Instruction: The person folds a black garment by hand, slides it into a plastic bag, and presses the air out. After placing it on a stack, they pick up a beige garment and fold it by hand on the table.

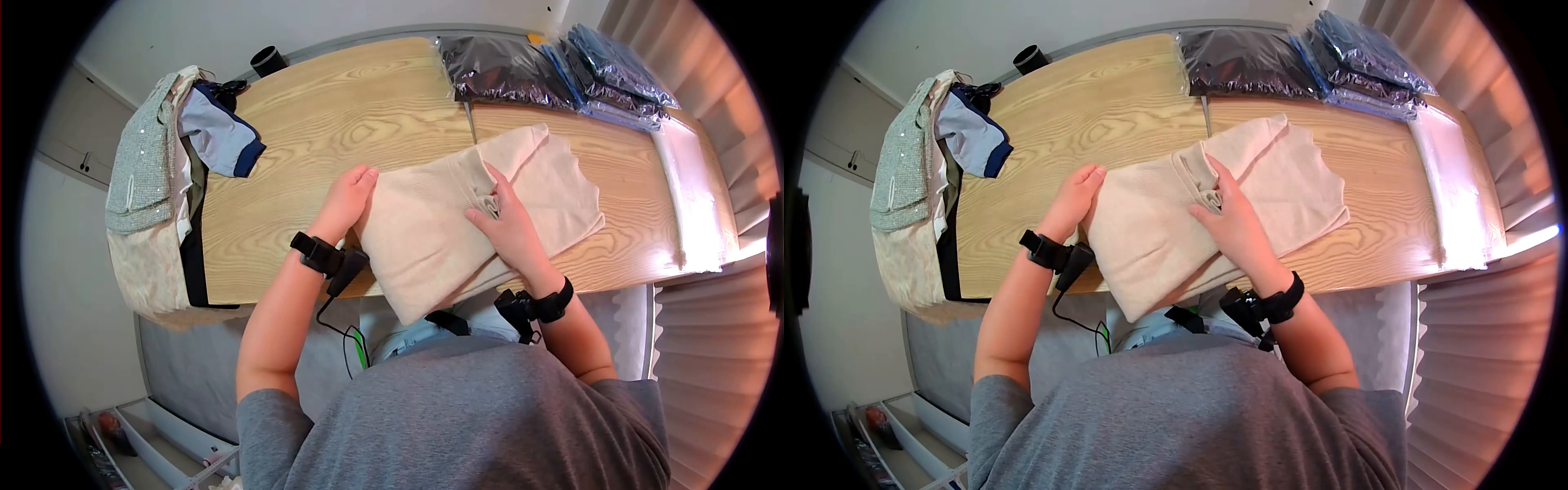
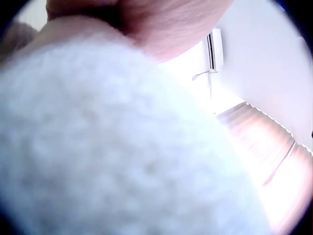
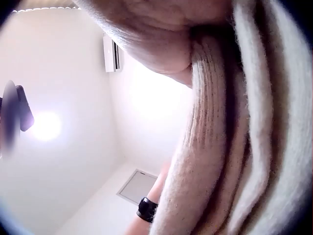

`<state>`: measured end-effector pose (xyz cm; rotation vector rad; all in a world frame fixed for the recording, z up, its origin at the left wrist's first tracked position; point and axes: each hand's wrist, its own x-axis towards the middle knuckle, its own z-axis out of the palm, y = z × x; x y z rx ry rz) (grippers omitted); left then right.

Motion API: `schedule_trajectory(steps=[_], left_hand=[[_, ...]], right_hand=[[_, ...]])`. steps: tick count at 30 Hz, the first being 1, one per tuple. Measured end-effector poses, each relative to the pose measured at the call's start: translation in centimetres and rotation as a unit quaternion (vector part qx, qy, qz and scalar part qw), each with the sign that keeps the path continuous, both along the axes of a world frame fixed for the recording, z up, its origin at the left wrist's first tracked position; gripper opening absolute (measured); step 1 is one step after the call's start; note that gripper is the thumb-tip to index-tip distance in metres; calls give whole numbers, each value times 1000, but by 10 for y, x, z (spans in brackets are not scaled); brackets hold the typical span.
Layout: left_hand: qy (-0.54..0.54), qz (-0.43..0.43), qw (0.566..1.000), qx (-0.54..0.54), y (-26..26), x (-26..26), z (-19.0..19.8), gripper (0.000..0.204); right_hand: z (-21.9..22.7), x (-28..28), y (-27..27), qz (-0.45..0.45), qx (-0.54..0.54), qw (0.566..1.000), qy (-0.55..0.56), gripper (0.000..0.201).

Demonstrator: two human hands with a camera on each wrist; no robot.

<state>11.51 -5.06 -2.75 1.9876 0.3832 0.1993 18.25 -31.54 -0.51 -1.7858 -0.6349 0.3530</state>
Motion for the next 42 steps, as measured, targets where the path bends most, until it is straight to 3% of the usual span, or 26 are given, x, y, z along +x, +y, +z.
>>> schedule_trajectory(steps=[3, 5, 6, 7, 8, 11, 13, 14, 15, 16, 17, 19, 21, 23, 24, 25, 26, 27, 29, 31, 33, 35, 38, 40, 41, 42], left_hand=[[93, 5, 993, -78, 0, -3, 2, 23], [-75, 10, 995, -66, -5, -4, 10, 21], [-73, 8, 995, -66, -7, -9, 16, 21], [-144, -49, 985, 82, -15, -19, 32, 22], [-211, -105, 945, 226, -23, -30, 47, 24], [-88, -262, 896, 348, -41, -52, 57, 49], [-29, -260, 898, 354, -48, -60, 45, 54], [33, -253, 896, 363, -50, -61, 40, 59], [30, -257, 895, 363, -50, -60, 39, 59], [38, -258, 898, 355, -49, -60, 39, 61], [47, -258, 901, 346, -48, -60, 38, 64], [-9, -218, 910, 353, -48, -63, 31, 64], [-66, -177, 915, 358, -48, -70, 19, 63], [-89, 92, 981, 145, -50, -84, 5, 57], [-90, 87, 982, 144, -52, -93, 5, 57], [-13, 112, 994, -12, -56, -101, 9, 50], [64, 134, 975, -167, -58, -106, 13, 43], [64, 132, 975, -166, -61, -106, 15, 43], [96, 77, 927, -354, -69, -106, 19, 44], [111, 53, 920, -372, -77, -103, 28, 42], [-23, 53, 897, -439, -83, -99, 38, 41], [-36, 31, 896, -442, -94, -85, 73, 41], [-57, -13, 905, -421, -114, -47, 109, 37], [-66, -55, 914, -398, -125, -15, 111, 27], [-69, -74, 912, -398, -131, 2, 111, 22], [-55, -101, 921, -373, -139, 16, 114, 12]], right_hand=[[-2, 1, 1, -1, 1, 1000, 12, 68], [-4, 1, 1, 1, 21, 1000, 9, 68], [-6, 2, 1, 3, 37, 999, 26, 67], [-7, 4, 0, 3, 53, 998, 41, 67], [-6, 3, 0, -2, 53, 998, 43, 67], [-6, 4, -3, -1, 120, 987, 107, 67], [-14, 8, -7, -65, -10, 992, 106, 66], [-3, 2, -8, -69, -11, 992, 105, 66], [11, -7, -6, -105, -71, 988, -86, 64], [20, -14, -4, -137, -129, 944, -271, 61], [18, -16, -4, -141, -131, 943, -270, 61], [11, -19, -4, -38, -186, 868, -458, 53], [-9, -20, -4, -16, -168, 895, -414, 49], [-18, -20, -4, 5, -148, 918, -367, 45], [-20, -21, -4, -1, -142, 920, -366, 43], [-20, -22, -5, -6, -136, 921, -365, 42], [-20, -23, -5, -9, -138, 921, -364, 42], [-20, -23, -4, -9, -133, 923, -362, 41], [-19, -25, -4, -10, -127, 924, -359, 40], [-17, -26, -4, 0, -101, 935, -341, 39], [-15, -25, -4, 29, -80, 954, -289, 40], [-17, -25, -3, 59, -59, 968, -236, 41], [-41, -16, 3, 77, 47, 987, -135, 42], [-63, -6, 5, 156, 185, 970, -9, 41], [-72, -4, 4, 151, 188, 970, -12, 41], [-82, -5, 2, 156, 261, 934, 188, 41]])
